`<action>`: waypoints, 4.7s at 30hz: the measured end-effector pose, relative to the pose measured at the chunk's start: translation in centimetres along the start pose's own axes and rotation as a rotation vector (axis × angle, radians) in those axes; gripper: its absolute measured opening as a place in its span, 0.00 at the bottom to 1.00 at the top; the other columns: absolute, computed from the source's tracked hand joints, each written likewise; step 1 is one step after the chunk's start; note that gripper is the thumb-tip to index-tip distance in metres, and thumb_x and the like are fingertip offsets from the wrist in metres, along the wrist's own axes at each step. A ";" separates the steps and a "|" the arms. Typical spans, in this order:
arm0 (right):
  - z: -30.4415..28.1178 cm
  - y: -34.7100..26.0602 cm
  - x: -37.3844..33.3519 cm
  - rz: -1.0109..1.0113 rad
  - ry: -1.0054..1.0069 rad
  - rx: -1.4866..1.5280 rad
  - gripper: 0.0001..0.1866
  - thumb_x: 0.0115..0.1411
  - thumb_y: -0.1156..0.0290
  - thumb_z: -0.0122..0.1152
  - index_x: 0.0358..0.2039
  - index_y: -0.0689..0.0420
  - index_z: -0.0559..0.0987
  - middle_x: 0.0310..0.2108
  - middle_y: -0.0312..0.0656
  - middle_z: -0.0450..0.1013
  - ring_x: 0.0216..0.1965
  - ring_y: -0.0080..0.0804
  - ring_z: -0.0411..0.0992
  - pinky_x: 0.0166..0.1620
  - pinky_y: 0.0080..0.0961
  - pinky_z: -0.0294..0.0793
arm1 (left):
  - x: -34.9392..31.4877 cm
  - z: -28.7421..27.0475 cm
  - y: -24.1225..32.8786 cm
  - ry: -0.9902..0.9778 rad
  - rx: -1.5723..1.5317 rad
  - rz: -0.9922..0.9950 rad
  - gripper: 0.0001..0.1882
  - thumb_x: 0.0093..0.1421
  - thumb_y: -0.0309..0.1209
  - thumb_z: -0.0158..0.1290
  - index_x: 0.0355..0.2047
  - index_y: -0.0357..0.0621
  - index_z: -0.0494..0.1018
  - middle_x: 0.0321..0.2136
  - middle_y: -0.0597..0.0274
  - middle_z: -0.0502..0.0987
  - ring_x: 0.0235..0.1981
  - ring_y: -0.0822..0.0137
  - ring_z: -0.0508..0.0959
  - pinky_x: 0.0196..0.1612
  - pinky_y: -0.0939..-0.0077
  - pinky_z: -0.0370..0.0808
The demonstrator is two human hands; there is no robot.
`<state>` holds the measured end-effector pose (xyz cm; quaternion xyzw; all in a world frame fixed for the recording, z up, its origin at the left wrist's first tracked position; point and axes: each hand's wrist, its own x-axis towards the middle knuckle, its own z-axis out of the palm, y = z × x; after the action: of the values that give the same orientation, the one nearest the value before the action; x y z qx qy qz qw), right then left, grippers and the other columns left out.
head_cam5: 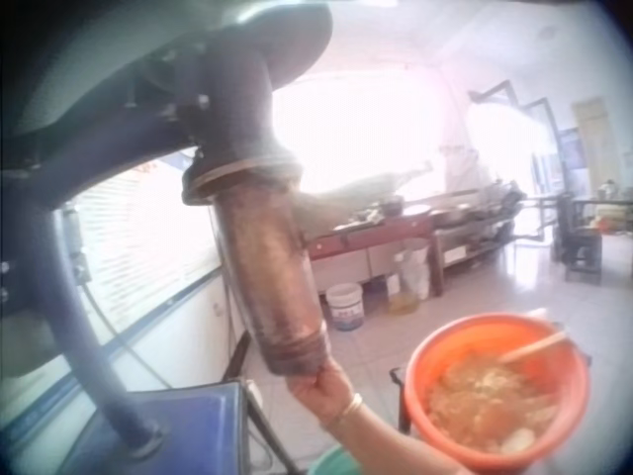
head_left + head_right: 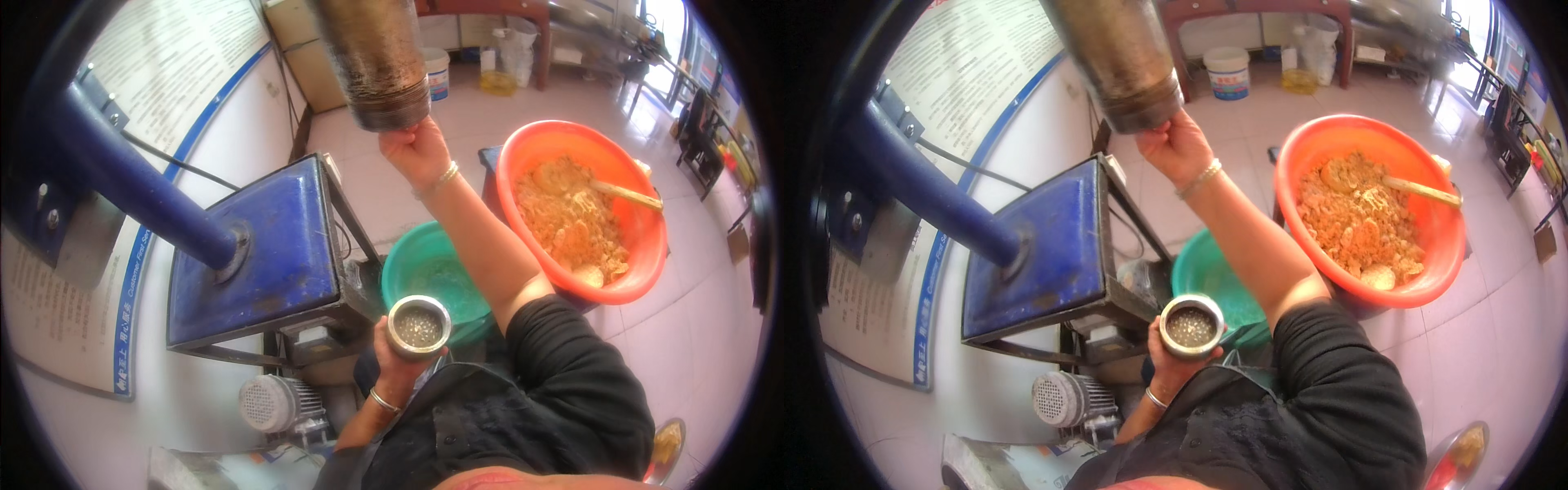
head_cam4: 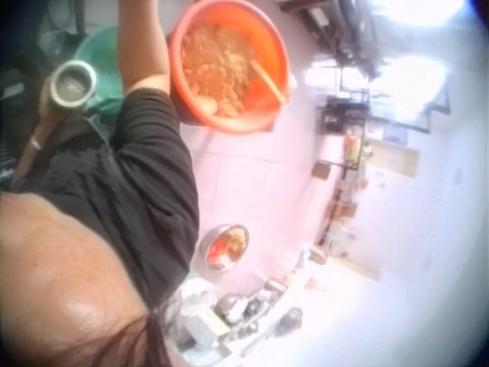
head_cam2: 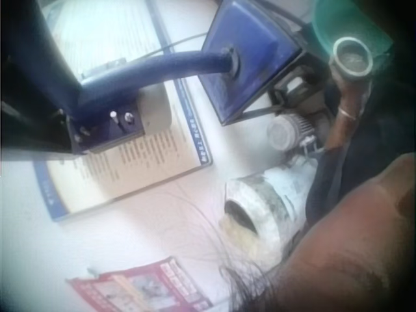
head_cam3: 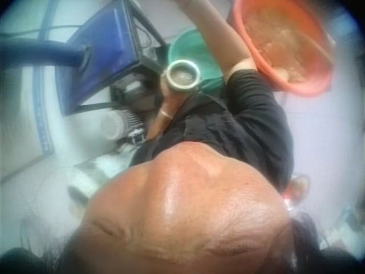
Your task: The person operates a meat grinder, feeding a crumbly food mixture from an orange bowl into the machine's hopper. They use a wooden stick to push the mixture through and occasionally use their hands to guide the material. The processed output falls into a green bowl below.
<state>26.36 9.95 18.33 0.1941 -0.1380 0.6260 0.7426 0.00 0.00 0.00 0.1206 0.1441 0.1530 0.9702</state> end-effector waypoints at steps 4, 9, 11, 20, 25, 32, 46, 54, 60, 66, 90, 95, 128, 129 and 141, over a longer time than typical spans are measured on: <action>-1.1 0.2 0.2 0.038 -0.055 0.027 0.07 0.65 0.71 0.49 0.33 0.57 0.75 0.26 0.34 0.69 0.24 0.20 0.66 0.20 0.13 0.66 | 0.2 -1.7 -0.3 -0.099 -0.024 -0.020 0.39 0.62 0.62 0.37 0.64 0.48 0.60 0.60 0.45 0.67 0.58 0.37 0.69 0.44 0.37 0.78; -0.8 1.2 0.3 0.091 -0.113 0.075 0.06 0.63 0.72 0.49 0.30 0.56 0.74 0.24 0.33 0.67 0.22 0.19 0.63 0.20 0.16 0.63 | 0.1 -2.5 -0.2 -0.128 -0.049 -0.077 0.41 0.62 0.62 0.36 0.66 0.48 0.58 0.62 0.45 0.65 0.62 0.35 0.64 0.49 0.36 0.76; 0.3 1.2 -0.4 0.093 -0.128 -0.013 0.06 0.63 0.71 0.50 0.30 0.56 0.73 0.23 0.34 0.66 0.22 0.21 0.63 0.21 0.19 0.62 | 0.1 -2.4 -0.1 -0.109 -0.062 -0.091 0.41 0.62 0.62 0.36 0.66 0.48 0.58 0.62 0.46 0.65 0.63 0.36 0.64 0.49 0.36 0.75; 2.3 -1.1 -7.9 -0.327 0.192 -0.969 0.10 0.69 0.67 0.51 0.38 0.60 0.75 0.23 0.35 0.67 0.24 0.27 0.63 0.29 0.27 0.66 | 5.0 4.0 1.5 -0.527 -0.217 0.033 0.43 0.62 0.63 0.41 0.69 0.48 0.54 0.67 0.39 0.56 0.62 0.29 0.63 0.44 0.35 0.79; 2.7 0.3 -11.0 -0.656 0.373 -1.470 0.16 0.69 0.69 0.52 0.54 0.62 0.75 0.43 0.42 0.74 0.48 0.31 0.72 0.53 0.35 0.72 | 7.8 9.8 4.7 -0.607 -0.187 0.086 0.47 0.61 0.65 0.42 0.69 0.44 0.53 0.65 0.30 0.55 0.61 0.24 0.61 0.50 0.36 0.76; 5.6 -1.5 -7.6 -0.616 0.378 -1.670 0.31 0.71 0.49 0.48 0.60 0.64 0.69 0.56 0.45 0.71 0.59 0.36 0.67 0.61 0.40 0.62 | 11.2 18.8 9.0 -0.438 -0.039 0.291 0.47 0.58 0.68 0.35 0.60 0.39 0.65 0.49 0.30 0.72 0.45 0.31 0.74 0.30 0.59 0.83; 11.2 -3.7 -6.1 0.056 -0.097 -1.954 0.33 0.68 0.58 0.56 0.66 0.62 0.61 0.53 0.41 0.70 0.45 0.24 0.70 0.49 0.24 0.71 | 14.4 21.8 11.2 -0.638 -0.032 0.283 0.35 0.61 0.55 0.35 0.57 0.41 0.67 0.50 0.43 0.73 0.43 0.42 0.76 0.42 0.45 0.76; 9.9 -4.7 -5.6 -0.002 -0.153 -1.926 0.42 0.56 0.73 0.69 0.68 0.60 0.58 0.53 0.45 0.71 0.48 0.27 0.73 0.52 0.27 0.76 | 13.8 22.5 11.2 -0.537 0.106 0.353 0.37 0.63 0.57 0.33 0.62 0.42 0.63 0.54 0.33 0.70 0.42 0.41 0.75 0.24 0.67 0.77; 10.2 -4.2 -4.6 0.123 -0.121 -1.915 0.48 0.53 0.79 0.69 0.70 0.57 0.52 0.55 0.46 0.69 0.48 0.29 0.73 0.47 0.29 0.81 | 15.4 20.9 13.2 -0.726 0.139 0.182 0.41 0.63 0.61 0.31 0.65 0.42 0.60 0.54 0.26 0.67 0.39 0.38 0.75 0.16 0.76 0.71; 11.5 -3.9 -3.7 0.209 -0.122 -1.954 0.49 0.51 0.76 0.73 0.69 0.56 0.53 0.48 0.42 0.71 0.43 0.26 0.74 0.35 0.22 0.80 | 14.8 21.9 13.0 -0.581 0.161 0.230 0.42 0.63 0.64 0.28 0.64 0.43 0.60 0.55 0.34 0.69 0.39 0.37 0.75 0.16 0.72 0.75; 11.0 -3.3 -4.4 -0.343 -0.315 -2.467 0.54 0.47 0.74 0.76 0.68 0.66 0.51 0.48 0.47 0.71 0.45 0.30 0.75 0.39 0.29 0.84 | 15.4 21.3 13.7 -0.722 0.173 0.238 0.36 0.64 0.60 0.30 0.61 0.50 0.66 0.55 0.48 0.73 0.44 0.44 0.78 0.28 0.54 0.76; 11.3 -4.0 -3.6 0.131 -0.047 -2.015 0.47 0.45 0.74 0.77 0.64 0.61 0.61 0.50 0.42 0.72 0.47 0.28 0.73 0.45 0.27 0.81 | 13.9 22.0 8.8 -0.308 0.263 0.581 0.42 0.64 0.69 0.25 0.64 0.54 0.61 0.57 0.53 0.72 0.47 0.47 0.77 0.35 0.53 0.79; 9.7 -3.1 -3.3 -0.099 -0.279 -1.890 0.53 0.47 0.74 0.77 0.69 0.60 0.53 0.49 0.44 0.74 0.46 0.27 0.74 0.46 0.25 0.79 | 18.0 23.3 6.8 -0.178 0.134 1.321 0.31 0.70 0.54 0.30 0.61 0.43 0.62 0.54 0.51 0.72 0.54 0.53 0.74 0.59 0.57 0.71; 9.6 -2.1 -3.7 -0.210 -0.228 -2.015 0.52 0.47 0.74 0.77 0.68 0.60 0.54 0.49 0.44 0.74 0.46 0.26 0.74 0.47 0.25 0.78 | 18.5 23.4 6.7 -0.160 0.079 1.422 0.30 0.71 0.51 0.31 0.60 0.41 0.63 0.54 0.52 0.72 0.54 0.55 0.74 0.60 0.59 0.70; 7.9 -4.1 -0.4 -0.123 0.204 -1.436 0.40 0.68 0.35 0.40 0.54 0.63 0.76 0.51 0.43 0.75 0.51 0.31 0.71 0.56 0.30 0.68 | 16.3 24.5 9.4 -0.127 0.189 1.218 0.34 0.71 0.52 0.28 0.61 0.33 0.59 0.59 0.43 0.64 0.60 0.50 0.68 0.63 0.55 0.66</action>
<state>30.64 5.34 24.68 -0.3929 -0.4336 0.3532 0.7300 20.15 9.44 21.45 0.2755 0.0045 0.6584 0.7004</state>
